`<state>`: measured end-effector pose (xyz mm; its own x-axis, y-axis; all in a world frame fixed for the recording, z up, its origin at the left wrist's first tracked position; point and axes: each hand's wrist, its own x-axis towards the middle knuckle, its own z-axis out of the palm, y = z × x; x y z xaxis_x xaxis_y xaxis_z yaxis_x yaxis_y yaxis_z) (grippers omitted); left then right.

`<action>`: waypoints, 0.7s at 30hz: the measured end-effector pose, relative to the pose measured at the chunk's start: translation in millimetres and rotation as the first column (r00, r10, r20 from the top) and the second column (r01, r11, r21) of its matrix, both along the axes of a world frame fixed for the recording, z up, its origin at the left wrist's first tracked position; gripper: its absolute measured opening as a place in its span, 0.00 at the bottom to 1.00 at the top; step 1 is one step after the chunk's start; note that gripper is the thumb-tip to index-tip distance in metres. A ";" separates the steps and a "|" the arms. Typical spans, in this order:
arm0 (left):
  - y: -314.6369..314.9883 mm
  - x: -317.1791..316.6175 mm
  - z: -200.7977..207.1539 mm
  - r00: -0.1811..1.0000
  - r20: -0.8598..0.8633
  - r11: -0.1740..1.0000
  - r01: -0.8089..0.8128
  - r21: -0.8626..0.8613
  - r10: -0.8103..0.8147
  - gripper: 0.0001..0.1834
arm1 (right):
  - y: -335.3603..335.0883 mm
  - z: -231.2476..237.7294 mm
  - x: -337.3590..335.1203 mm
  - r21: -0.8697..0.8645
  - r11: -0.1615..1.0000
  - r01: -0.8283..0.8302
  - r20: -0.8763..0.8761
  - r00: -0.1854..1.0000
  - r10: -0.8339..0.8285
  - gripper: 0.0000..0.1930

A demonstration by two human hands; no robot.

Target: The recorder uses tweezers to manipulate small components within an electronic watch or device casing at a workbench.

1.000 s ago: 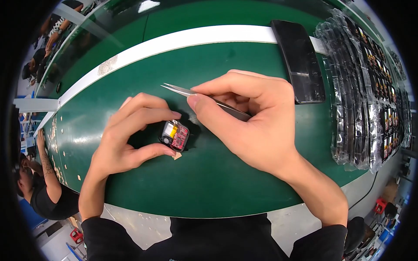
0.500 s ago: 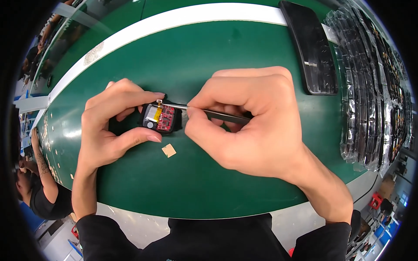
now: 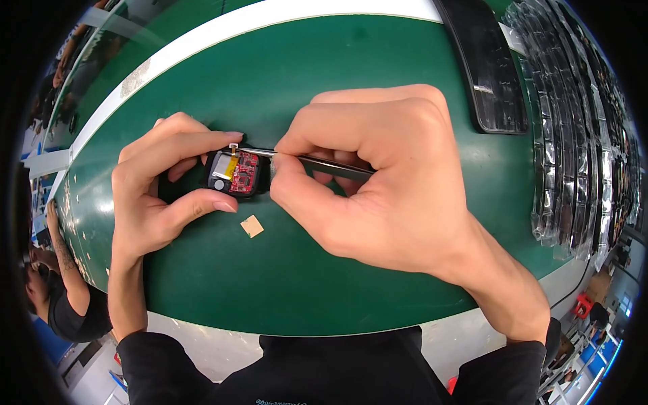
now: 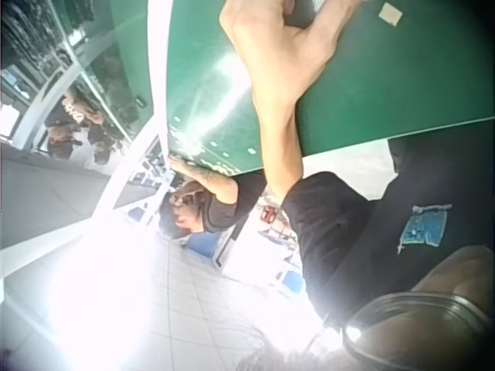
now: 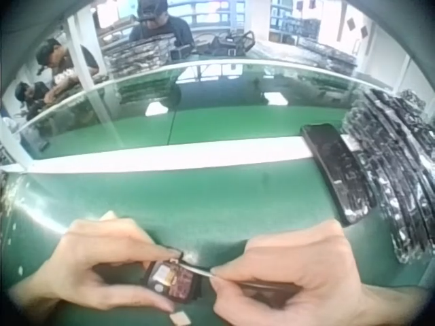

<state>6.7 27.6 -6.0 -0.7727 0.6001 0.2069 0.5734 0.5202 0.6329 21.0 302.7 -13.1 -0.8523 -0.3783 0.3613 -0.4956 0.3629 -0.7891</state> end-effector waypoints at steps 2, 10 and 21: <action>0.4 -0.1 0.7 1.000 -0.002 1.000 0.001 -0.008 -0.001 0.36 | 0.7 0.1 -1.1 0.002 1.000 -0.003 -0.013 1.000 0.003 0.04; 0.2 -0.8 1.6 1.000 0.016 1.000 -0.011 -0.018 0.011 0.36 | -1.7 0.4 1.3 0.006 1.000 0.015 -0.020 1.000 -0.015 0.04; 2.2 2.9 5.9 0.998 0.021 0.998 -0.055 -0.013 0.055 0.31 | 0.3 -2.2 0.7 0.015 0.999 0.043 -0.116 0.992 -0.041 0.08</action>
